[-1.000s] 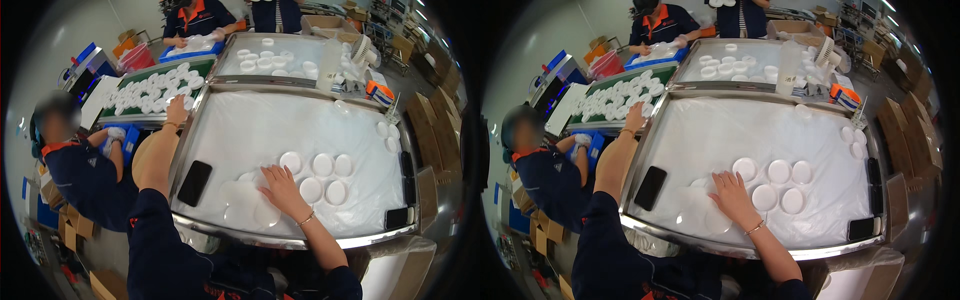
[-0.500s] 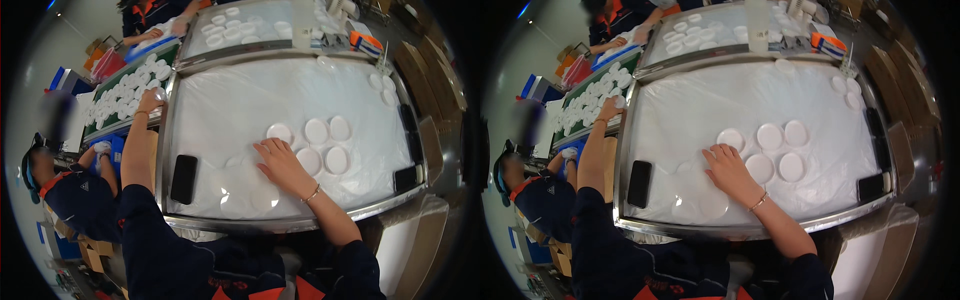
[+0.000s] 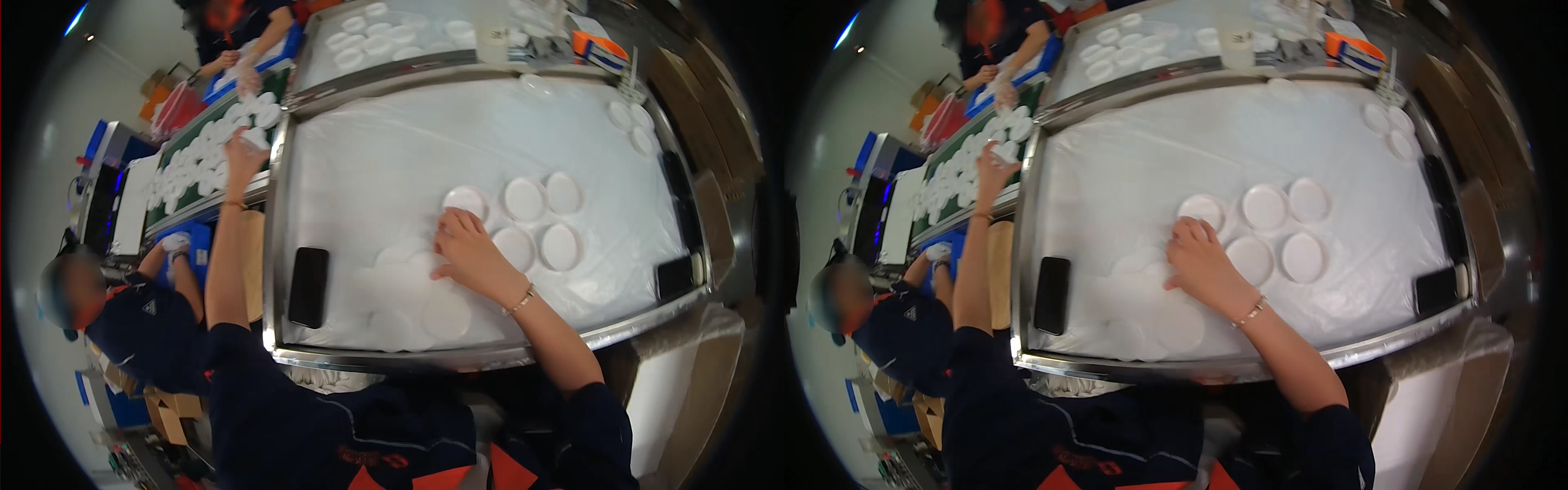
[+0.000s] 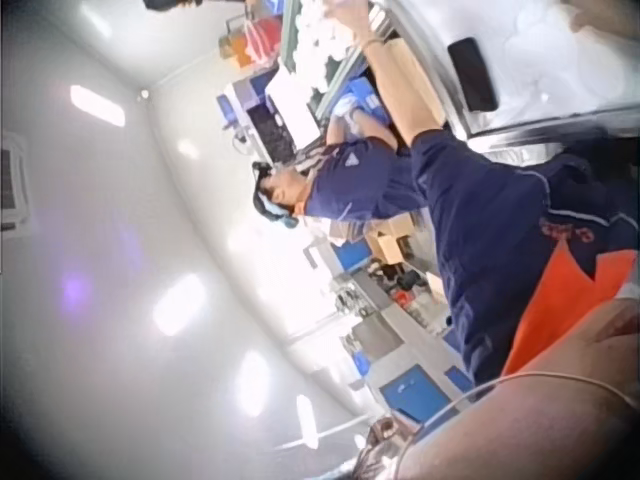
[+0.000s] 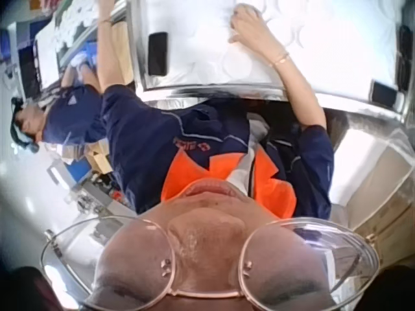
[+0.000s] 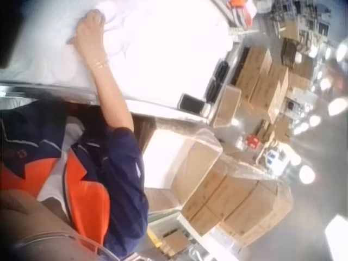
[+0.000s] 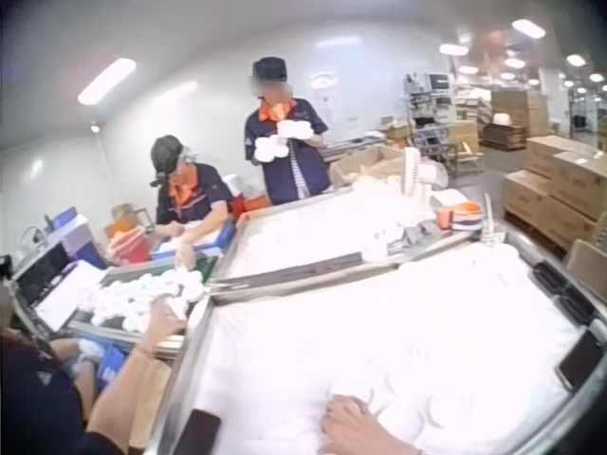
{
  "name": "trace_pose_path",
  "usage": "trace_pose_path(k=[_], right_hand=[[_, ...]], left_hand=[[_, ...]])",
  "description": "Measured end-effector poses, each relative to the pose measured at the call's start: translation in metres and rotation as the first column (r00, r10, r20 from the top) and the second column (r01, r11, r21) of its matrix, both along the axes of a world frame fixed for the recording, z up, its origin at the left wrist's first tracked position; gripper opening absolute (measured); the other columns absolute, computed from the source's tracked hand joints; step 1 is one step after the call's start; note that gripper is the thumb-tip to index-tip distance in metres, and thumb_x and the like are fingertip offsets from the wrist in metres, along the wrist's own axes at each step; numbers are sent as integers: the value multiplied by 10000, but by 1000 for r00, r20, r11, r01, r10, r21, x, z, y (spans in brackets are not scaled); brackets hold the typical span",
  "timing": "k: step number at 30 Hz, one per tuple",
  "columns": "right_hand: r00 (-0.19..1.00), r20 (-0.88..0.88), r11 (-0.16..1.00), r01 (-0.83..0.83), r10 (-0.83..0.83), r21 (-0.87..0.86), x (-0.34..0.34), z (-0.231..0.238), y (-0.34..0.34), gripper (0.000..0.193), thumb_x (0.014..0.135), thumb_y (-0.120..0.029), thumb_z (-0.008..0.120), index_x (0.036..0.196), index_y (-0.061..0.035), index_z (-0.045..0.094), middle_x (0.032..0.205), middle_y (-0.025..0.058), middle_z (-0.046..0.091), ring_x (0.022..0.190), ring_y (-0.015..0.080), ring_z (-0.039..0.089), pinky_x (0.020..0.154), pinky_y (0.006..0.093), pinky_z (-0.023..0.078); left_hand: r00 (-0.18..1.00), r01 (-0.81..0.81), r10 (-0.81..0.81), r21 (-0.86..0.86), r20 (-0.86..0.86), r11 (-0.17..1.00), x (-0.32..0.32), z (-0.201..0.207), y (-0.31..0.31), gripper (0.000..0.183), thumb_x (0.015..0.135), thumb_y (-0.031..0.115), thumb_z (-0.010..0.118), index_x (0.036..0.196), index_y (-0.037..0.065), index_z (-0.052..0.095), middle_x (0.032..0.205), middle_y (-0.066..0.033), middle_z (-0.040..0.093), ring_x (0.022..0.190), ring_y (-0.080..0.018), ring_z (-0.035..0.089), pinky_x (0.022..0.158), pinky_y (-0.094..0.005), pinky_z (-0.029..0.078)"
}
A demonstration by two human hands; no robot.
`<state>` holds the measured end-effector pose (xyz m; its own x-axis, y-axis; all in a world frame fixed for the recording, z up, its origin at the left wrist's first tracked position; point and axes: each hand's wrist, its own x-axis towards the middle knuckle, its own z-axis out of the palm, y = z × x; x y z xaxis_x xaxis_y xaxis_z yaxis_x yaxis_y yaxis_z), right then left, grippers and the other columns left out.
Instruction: The recorder sorts, wipes, and packs white plastic jar lids into a large cardboard box in a manufacturing facility.
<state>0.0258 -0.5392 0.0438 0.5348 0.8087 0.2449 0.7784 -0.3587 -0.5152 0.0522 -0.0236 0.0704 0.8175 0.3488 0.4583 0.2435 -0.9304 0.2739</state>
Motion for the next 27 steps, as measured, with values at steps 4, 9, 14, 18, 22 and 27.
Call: trace_pose_path(k=[4, 9, 14, 18, 22, 27], right_hand=[[986, -166, 999, 34, -34, -1, 2, 3, -8, 248, 664, -133, 793, 775, -5, 612, 1083, 116, 497, 1167, 302, 431, 1010, 404, 360], [992, -123, 989, 23, -5, 145, 8, 12, 0, 122, 740, -92, 735, 802, -5, 676, 961, 101, 549, 1003, 273, 511, 908, 387, 409], [817, -561, 911, 321, -129, 258, 30, 24, -11, 109, 804, -69, 688, 902, -31, 657, 758, 84, 580, 707, 253, 577, 687, 355, 480], [796, -286, 818, 572, -534, 64, 42, 11, -27, 281, 816, -48, 667, 1075, -76, 564, 730, 76, 604, 676, 242, 607, 609, 361, 476], [832, -53, 818, 554, -553, 154, 37, 7, -16, 264, 794, -43, 678, 1026, -80, 557, 793, 84, 598, 753, 262, 611, 648, 369, 500], [858, -3, 848, 509, -514, 151, 37, 3, -14, 269, 772, -54, 702, 1011, -47, 580, 931, 104, 549, 889, 262, 585, 685, 364, 502]], left_hand=[[947, 288, -318, -322, -42, 902, -34, -14, -175, 731, 611, 272, 889, 1143, 71, 430, 1145, -105, 489, 1026, -191, 554, 805, -300, 470], [809, 561, -588, -301, 2, 771, -52, -52, -186, 806, 690, 350, 820, 1295, 24, 400, 1207, -182, 501, 1190, -318, 462, 1017, -405, 354], [953, -264, 266, -31, 148, 964, -30, -33, -30, 735, 742, 384, 769, 1281, 20, 426, 1240, -222, 496, 1172, -402, 458, 981, -473, 390], [818, -571, 570, 12, -79, 821, -17, -54, 22, 820, 665, 523, 782, 1244, 46, 451, 1219, -234, 506, 1152, -428, 474, 904, -548, 424], [797, -604, 604, 32, 10, 796, -24, -60, 59, 812, 660, 551, 766, 1245, 74, 467, 1117, -309, 542, 1087, -454, 516, 915, -510, 433], [898, -431, 438, -111, 47, 895, -21, -41, 32, 834, 721, 498, 741, 1347, 65, 400, 1138, -273, 547, 1022, -378, 569, 897, -456, 449]])
